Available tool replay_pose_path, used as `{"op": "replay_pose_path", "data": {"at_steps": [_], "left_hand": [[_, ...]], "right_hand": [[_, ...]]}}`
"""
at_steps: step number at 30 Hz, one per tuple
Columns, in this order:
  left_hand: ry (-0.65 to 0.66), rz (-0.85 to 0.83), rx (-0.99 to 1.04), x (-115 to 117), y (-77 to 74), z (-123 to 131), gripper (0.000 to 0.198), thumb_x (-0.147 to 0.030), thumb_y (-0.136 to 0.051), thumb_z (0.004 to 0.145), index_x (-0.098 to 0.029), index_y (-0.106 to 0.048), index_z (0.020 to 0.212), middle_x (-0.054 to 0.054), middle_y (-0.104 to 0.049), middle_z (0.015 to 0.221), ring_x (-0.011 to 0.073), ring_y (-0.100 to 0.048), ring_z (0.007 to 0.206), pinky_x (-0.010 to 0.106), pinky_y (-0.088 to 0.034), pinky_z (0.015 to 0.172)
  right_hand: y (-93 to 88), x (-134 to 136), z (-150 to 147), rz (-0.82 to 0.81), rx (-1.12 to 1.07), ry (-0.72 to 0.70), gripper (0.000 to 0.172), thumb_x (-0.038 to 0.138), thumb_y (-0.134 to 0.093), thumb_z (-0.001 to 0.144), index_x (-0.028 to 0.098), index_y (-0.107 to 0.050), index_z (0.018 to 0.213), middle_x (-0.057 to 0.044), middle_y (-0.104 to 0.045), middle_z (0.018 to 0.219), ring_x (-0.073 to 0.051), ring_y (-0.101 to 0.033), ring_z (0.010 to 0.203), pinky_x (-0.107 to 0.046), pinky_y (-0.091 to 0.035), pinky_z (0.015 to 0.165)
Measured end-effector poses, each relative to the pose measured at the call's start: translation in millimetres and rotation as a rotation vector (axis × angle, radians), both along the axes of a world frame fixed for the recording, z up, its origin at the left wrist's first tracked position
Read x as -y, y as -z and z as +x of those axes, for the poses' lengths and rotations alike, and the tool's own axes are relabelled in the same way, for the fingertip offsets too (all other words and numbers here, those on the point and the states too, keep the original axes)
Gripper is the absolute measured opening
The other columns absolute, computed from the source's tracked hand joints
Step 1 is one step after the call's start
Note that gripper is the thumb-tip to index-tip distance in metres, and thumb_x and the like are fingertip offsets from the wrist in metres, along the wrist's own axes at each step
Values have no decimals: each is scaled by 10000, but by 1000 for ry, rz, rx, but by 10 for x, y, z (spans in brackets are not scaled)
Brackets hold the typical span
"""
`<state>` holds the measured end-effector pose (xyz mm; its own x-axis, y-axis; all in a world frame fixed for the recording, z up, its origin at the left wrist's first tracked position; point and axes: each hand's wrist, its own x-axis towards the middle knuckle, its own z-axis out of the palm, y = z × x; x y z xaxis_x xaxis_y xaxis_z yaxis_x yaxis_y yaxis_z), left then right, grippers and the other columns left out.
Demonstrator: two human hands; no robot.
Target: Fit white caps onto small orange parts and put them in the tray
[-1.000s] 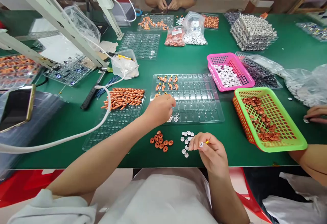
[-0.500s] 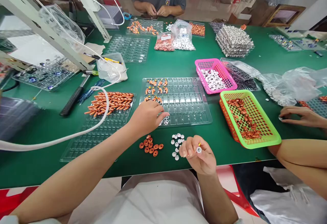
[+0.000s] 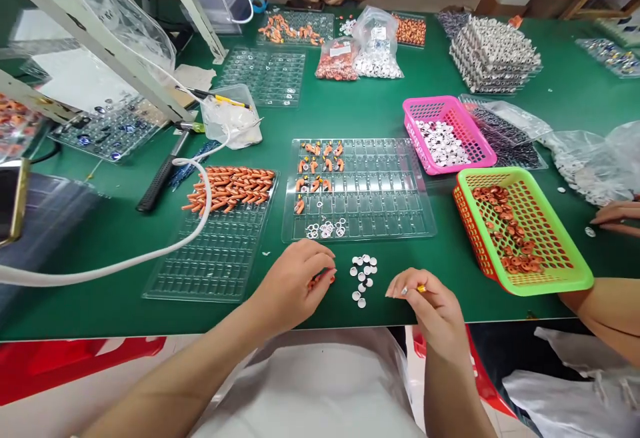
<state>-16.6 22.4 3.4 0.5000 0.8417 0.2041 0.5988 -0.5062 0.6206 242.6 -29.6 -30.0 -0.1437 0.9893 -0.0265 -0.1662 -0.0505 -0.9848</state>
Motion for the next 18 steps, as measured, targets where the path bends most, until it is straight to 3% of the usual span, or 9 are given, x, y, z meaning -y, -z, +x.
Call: {"op": "replay_pose_path", "data": {"at_steps": [4, 9, 18], "left_hand": [[18, -51, -6, 33, 144, 150, 248, -80, -499, 910, -168, -641, 1093, 89, -699, 978, 217, -595, 903, 390, -499, 808], [55, -108, -89, -33, 215, 275, 142, -179, -561, 925, -144, -681, 992, 91, -694, 916, 225, -572, 864, 394, -491, 791], [101, -148, -175, -64, 232, 327, 160, -161, -518, 945, -147, -666, 885, 81, -659, 880, 210, -545, 824, 369, -469, 757]], "right_hand": [[55, 12, -71, -23, 192, 60, 141, 273, -521, 983, 227, -571, 859, -38, -637, 872, -200, -625, 855, -347, -483, 774], [23, 7, -110, -13, 250, 72, 118, 250, -517, 983, 236, -572, 880, -31, -641, 881, -195, -627, 860, -347, -486, 787], [72, 9, -102, 8, 231, 66, 116, 245, -516, 982, 247, -588, 891, -26, -644, 881, -191, -621, 853, -330, -478, 762]]}}
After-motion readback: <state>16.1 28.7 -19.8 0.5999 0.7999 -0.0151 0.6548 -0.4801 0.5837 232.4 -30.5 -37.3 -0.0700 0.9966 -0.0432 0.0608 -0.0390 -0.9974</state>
